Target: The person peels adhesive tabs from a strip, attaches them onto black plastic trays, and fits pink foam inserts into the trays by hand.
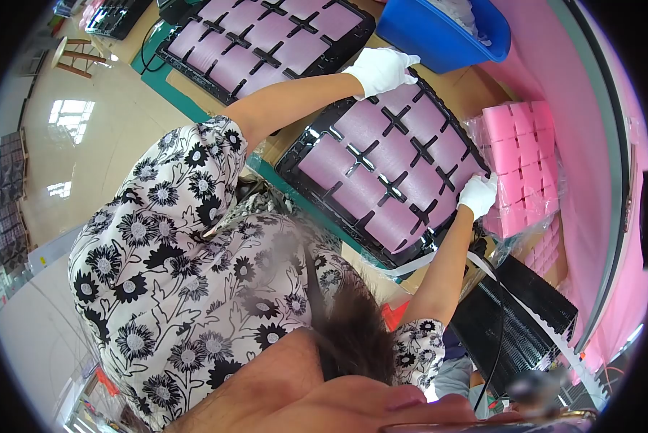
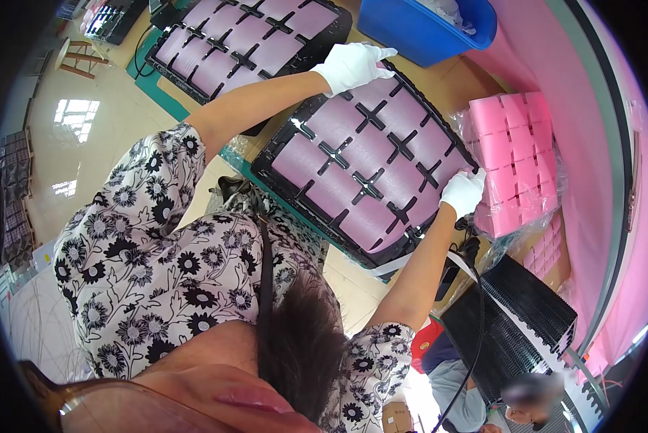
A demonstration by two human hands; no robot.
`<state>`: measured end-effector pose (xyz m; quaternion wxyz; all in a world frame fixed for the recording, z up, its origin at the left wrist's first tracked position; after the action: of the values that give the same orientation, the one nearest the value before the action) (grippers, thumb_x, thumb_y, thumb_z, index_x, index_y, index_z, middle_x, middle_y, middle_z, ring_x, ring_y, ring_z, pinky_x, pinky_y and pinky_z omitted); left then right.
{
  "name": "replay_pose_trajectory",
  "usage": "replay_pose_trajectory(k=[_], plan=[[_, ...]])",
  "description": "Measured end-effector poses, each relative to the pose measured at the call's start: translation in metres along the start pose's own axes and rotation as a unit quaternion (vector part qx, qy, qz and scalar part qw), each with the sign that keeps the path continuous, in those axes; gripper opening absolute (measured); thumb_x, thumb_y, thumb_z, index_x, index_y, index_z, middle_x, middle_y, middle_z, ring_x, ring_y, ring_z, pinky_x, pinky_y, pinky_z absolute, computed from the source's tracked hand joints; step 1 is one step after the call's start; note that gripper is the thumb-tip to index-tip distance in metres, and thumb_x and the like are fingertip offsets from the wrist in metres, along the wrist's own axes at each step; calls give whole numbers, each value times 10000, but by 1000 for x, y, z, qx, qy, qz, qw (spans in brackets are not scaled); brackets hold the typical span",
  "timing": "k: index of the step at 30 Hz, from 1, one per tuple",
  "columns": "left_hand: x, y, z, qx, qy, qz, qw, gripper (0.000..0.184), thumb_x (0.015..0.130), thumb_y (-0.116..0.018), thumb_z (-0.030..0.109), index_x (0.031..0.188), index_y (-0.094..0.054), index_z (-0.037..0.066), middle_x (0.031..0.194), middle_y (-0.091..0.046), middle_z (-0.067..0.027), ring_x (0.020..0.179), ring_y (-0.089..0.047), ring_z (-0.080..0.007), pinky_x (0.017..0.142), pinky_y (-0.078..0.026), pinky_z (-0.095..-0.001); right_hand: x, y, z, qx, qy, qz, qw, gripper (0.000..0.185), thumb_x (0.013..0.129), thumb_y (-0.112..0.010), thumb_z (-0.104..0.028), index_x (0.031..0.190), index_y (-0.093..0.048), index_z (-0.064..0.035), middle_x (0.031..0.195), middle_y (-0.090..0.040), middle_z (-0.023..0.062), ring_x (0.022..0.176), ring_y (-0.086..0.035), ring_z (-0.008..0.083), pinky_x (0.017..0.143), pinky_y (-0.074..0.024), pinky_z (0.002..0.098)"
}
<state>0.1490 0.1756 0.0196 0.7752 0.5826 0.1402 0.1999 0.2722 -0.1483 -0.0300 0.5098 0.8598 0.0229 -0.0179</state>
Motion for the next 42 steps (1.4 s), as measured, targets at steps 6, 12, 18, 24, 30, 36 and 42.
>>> replay_pose_trajectory(k=[6,12,18,24,30,36,42], plan=[[-1,2,4,-4,-17,-1,1000,540,850,-567,483,1310,-504,207,888,-669,-92,835,-650,-248,718,-515,-355,4,-6,10,16,-27,-8,999,439,842,-542,-271,1259,-552,-134,1064,-650,154,975,-617,313,872,-454,390],[-3,6,10,22,-52,23,998,551,839,-583,464,1309,-506,186,833,-662,-99,782,-648,-251,686,-509,-362,-2,4,-2,-41,-4,9,999,420,833,-564,-204,1246,-548,-131,1109,-636,135,973,-619,314,880,-456,391],[-4,19,15,123,-103,135,978,509,817,-597,443,1253,-545,187,784,-606,-70,743,-614,-241,590,-482,-375,-10,23,-24,-178,73,27,981,305,803,-594,-142,1095,-575,-55,1155,-597,173,1067,-570,327,888,-468,423],[-38,30,34,-5,-205,117,972,428,877,-537,428,1190,-595,142,1050,-644,-87,881,-627,-256,717,-523,-356,-35,12,-25,-90,322,57,941,260,805,-573,-111,1037,-630,-8,1196,-589,174,1102,-554,327,933,-447,391],[-74,-1,40,132,-275,-60,950,607,924,-374,515,1227,-545,18,1346,-481,-120,1267,-426,-305,1054,-310,-416,-35,-24,-13,-146,284,-85,944,354,891,-505,-288,1171,-578,-84,1370,-462,110,1261,-431,264,1050,-290,480],[-72,-14,30,155,-270,-27,950,693,908,-363,564,1321,-445,14,1363,-465,-119,1295,-399,-288,1100,-233,-420,-23,-41,-10,-177,279,-153,931,428,916,-459,-345,1253,-517,-88,1411,-407,129,1298,-383,285,1073,-270,465],[-95,19,58,223,-452,55,862,392,906,-475,255,1284,-501,154,1099,-575,-103,1021,-553,-254,880,-424,-413,-49,25,7,13,200,-79,977,398,884,-514,-204,1230,-527,-7,1271,-530,188,1176,-504,343,1009,-378,378]])
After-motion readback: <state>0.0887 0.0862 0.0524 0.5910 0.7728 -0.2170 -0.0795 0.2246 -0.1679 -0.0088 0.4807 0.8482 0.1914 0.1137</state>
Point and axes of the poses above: each hand's wrist, its own x-axis towards the middle knuckle, its own y-axis out of the back of the hand, z = x × y, the point moved 9 cm from there along x, towards the middle knuckle
